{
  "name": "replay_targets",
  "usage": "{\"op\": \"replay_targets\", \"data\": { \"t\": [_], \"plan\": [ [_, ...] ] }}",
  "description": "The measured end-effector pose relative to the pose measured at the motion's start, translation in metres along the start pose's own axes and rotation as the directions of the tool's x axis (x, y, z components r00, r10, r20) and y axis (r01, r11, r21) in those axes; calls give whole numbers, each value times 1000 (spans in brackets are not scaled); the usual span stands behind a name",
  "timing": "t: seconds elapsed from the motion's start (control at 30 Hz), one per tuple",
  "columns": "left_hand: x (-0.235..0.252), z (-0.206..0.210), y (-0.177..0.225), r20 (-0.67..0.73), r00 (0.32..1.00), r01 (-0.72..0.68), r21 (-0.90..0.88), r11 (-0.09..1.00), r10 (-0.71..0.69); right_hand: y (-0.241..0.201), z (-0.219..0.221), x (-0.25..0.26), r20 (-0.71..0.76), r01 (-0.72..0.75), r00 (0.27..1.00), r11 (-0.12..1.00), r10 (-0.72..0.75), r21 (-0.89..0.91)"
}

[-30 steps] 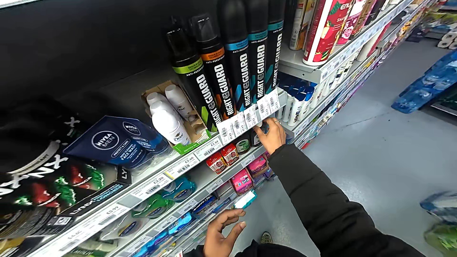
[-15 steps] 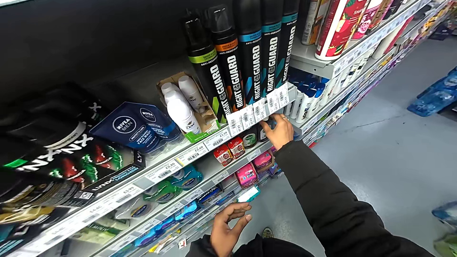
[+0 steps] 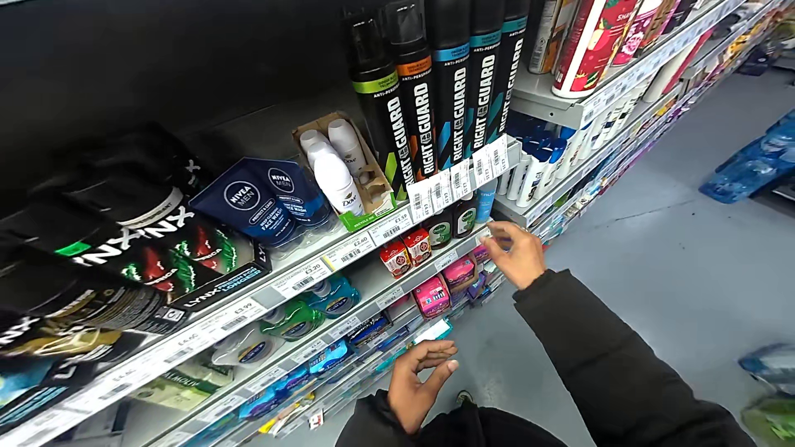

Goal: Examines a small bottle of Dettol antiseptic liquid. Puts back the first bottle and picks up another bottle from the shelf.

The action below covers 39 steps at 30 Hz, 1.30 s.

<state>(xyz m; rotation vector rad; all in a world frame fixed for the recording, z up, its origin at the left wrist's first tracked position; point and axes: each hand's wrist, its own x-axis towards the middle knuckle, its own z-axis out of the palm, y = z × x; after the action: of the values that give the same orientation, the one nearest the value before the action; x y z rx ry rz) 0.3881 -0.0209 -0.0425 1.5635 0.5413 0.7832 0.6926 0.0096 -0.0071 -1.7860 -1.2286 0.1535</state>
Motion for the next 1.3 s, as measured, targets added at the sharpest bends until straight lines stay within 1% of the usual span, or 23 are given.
{"op": "replay_targets", "data": {
  "t": [0.13,0.23,0.33,0.5,0.63,0.77,0.9,1.03,1.23,1.3],
  "plan": [
    [2,1,6,32,999,-30,-59,998,31,-31,-32,-56,141,24,989,987,-48,162],
    [6,1,15,89,996,-20,-69,997,26,-48,-51,-96,122,49,989,972,-79,228],
    [5,3,29,180,984,-1,-80,997,15,-66,-64,-134,67,7,997,956,-28,293],
    [-8,-8,37,284,958,-11,-111,994,42,-93,-57,-189,-53,-79,992,891,115,447],
    [-19,-15,35,326,945,23,-138,990,24,-113,-43,-228,-61,-93,988,871,139,482],
    [-31,-18,37,374,927,54,-142,988,4,-126,-28,-264,-71,-148,974,844,214,515],
    [-29,-25,43,400,916,31,-148,988,32,-139,-22,-279,-102,-154,964,830,245,536],
    [-14,-24,44,357,931,-17,-173,985,79,-148,-27,-276,-161,-80,969,851,189,519],
    [-8,-22,40,317,948,25,-171,985,31,-142,-29,-282,-184,-106,957,858,226,502],
    [-8,-24,38,292,955,-7,-166,986,56,-139,-28,-279,-173,-124,955,852,242,508]
  ]
}}
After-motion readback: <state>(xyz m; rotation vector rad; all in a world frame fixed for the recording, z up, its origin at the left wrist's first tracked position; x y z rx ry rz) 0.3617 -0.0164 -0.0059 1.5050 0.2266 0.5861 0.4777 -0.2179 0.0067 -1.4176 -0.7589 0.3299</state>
